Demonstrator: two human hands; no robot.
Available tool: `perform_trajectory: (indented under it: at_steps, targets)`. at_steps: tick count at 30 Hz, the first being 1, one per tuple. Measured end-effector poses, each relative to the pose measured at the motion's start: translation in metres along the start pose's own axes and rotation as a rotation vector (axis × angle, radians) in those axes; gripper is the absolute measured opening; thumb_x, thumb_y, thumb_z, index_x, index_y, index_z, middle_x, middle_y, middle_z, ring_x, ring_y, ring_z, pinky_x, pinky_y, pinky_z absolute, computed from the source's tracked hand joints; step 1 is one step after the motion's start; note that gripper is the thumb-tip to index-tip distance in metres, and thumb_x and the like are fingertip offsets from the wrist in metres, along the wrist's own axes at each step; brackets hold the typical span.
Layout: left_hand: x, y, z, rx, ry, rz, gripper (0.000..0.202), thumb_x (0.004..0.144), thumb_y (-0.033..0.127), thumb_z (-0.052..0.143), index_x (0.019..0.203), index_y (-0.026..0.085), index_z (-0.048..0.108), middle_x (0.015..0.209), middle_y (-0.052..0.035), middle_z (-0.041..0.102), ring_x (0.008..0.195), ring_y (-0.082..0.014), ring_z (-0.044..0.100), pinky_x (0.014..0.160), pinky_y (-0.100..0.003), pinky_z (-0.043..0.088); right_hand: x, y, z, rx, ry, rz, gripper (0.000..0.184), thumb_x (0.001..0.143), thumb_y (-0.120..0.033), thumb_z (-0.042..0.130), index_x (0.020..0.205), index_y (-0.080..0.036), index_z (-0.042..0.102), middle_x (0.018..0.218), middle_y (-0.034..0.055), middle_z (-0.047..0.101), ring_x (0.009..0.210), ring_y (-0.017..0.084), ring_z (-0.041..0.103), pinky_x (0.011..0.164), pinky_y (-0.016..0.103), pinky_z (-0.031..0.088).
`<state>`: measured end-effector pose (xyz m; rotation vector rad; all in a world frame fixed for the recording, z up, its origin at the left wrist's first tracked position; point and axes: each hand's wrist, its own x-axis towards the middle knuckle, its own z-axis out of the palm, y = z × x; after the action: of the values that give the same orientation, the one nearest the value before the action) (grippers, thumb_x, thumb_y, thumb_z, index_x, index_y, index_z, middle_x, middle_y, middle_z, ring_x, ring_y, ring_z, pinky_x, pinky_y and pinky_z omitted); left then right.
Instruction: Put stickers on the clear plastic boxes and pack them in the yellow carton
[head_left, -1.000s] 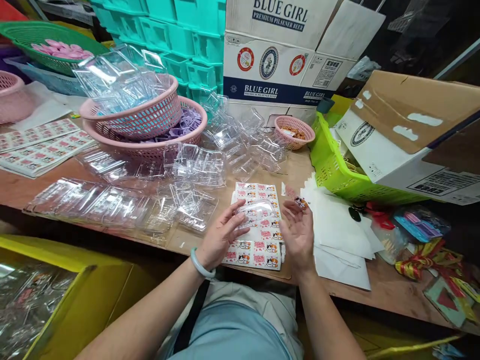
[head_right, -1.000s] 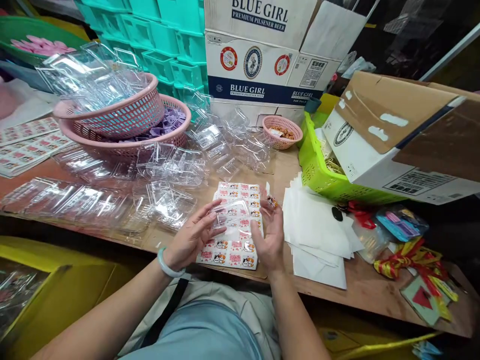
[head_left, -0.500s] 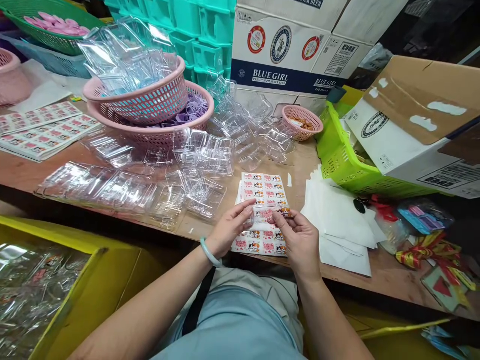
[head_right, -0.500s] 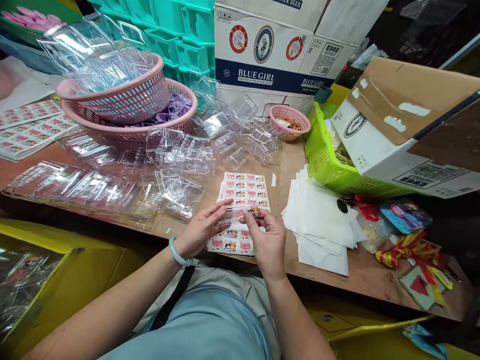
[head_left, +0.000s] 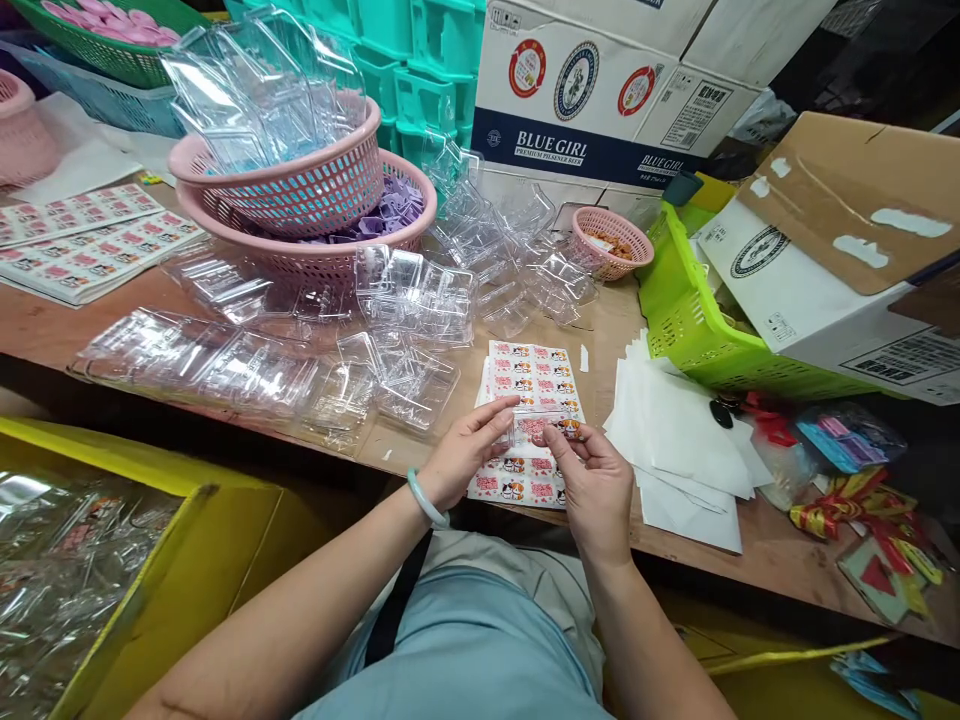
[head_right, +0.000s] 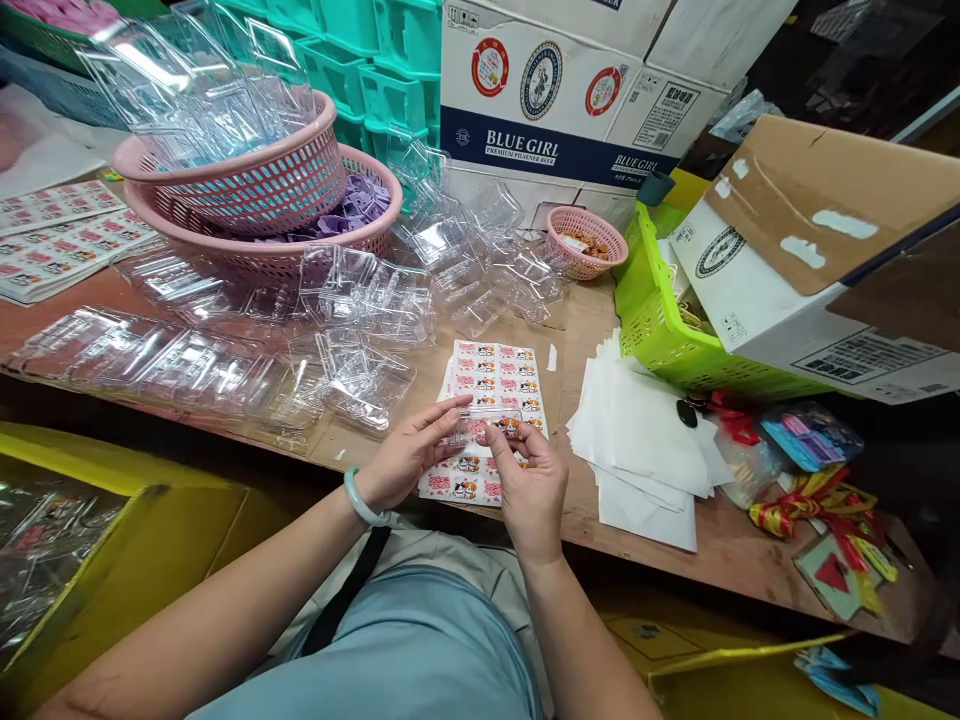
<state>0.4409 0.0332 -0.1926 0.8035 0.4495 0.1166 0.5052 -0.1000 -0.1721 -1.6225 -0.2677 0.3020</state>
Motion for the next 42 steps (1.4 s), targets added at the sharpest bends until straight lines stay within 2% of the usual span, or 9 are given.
perform_trajectory:
  at_steps: [5,12,24,31,35,38,42]
  targets:
    - [0.0009,-0.0007,-0.0014,-0.007,-0.004,0.002,0.043,0.074,0.043,0.074,0.114,0.028,0.069,0.125,-0.0054,0.060,0.106,-0.0177,0.057,0.092,-0.032,0.042,-0.0004,-0.0003,0.0017,-0.013,-0.002,0.006,0.030,0.075,-0.040,0.075,0.093,-0.018,0.070,0.085,0.0050,0.075,0.079,0.022,0.070,0.077,0.037,0.056]
    - [0.0005,0.0028,-0.0003,-0.005,0.003,-0.009,0.044,0.073,0.042,0.074,0.113,0.026,0.069,0.118,-0.0065,0.064,0.107,-0.0191,0.057,0.093,-0.034,0.042,0.0001,-0.0004,0.0026,0.004,-0.010,0.023,0.031,0.075,-0.039,0.075,0.096,-0.018,0.071,0.086,0.0053,0.075,0.080,0.022,0.071,0.078,0.038,0.056]
    - [0.0014,0.0040,-0.0010,0.012,-0.010,-0.014,0.044,0.075,0.042,0.073,0.115,0.026,0.068,0.126,-0.0068,0.060,0.110,-0.0191,0.055,0.090,-0.032,0.042,0.0005,-0.0018,0.0042,0.009,-0.016,0.023,0.028,0.075,-0.038,0.075,0.094,-0.018,0.070,0.089,0.0060,0.075,0.081,0.022,0.071,0.080,0.038,0.055]
    - [0.0023,0.0029,-0.0022,0.031,-0.022,-0.015,0.048,0.075,0.043,0.072,0.118,0.025,0.065,0.127,-0.0075,0.059,0.114,-0.0208,0.054,0.093,-0.034,0.042,0.0011,-0.0005,0.0043,-0.060,0.008,-0.018,0.025,0.076,-0.038,0.074,0.090,-0.017,0.070,0.086,0.0051,0.074,0.077,0.020,0.069,0.074,0.033,0.055]
    - [0.0008,0.0024,-0.0006,0.070,-0.006,0.008,0.049,0.076,0.044,0.071,0.120,0.024,0.064,0.129,-0.0087,0.058,0.117,-0.0229,0.053,0.096,-0.036,0.042,0.0009,-0.0014,0.0066,-0.113,0.049,-0.055,0.025,0.074,-0.037,0.075,0.087,-0.017,0.069,0.082,0.0043,0.072,0.072,0.018,0.068,0.068,0.029,0.054]
    - [0.0004,0.0012,0.0011,0.087,-0.005,0.019,0.056,0.072,0.038,0.076,0.123,0.021,0.061,0.121,-0.0105,0.063,0.113,-0.0227,0.058,0.096,-0.037,0.043,-0.0001,-0.0014,0.0071,-0.203,0.083,-0.117,0.026,0.074,-0.038,0.074,0.084,-0.016,0.068,0.080,0.0039,0.070,0.069,0.017,0.066,0.065,0.028,0.052]
    - [0.0029,-0.0008,0.0022,0.112,0.003,0.042,0.066,0.066,0.033,0.080,0.126,0.016,0.059,0.114,-0.0122,0.067,0.106,-0.0225,0.062,0.097,-0.039,0.045,0.0004,0.0010,0.0006,-0.438,0.091,-0.333,0.020,0.082,-0.036,0.067,0.082,-0.016,0.067,0.076,0.0031,0.068,0.066,0.015,0.061,0.063,0.027,0.048]
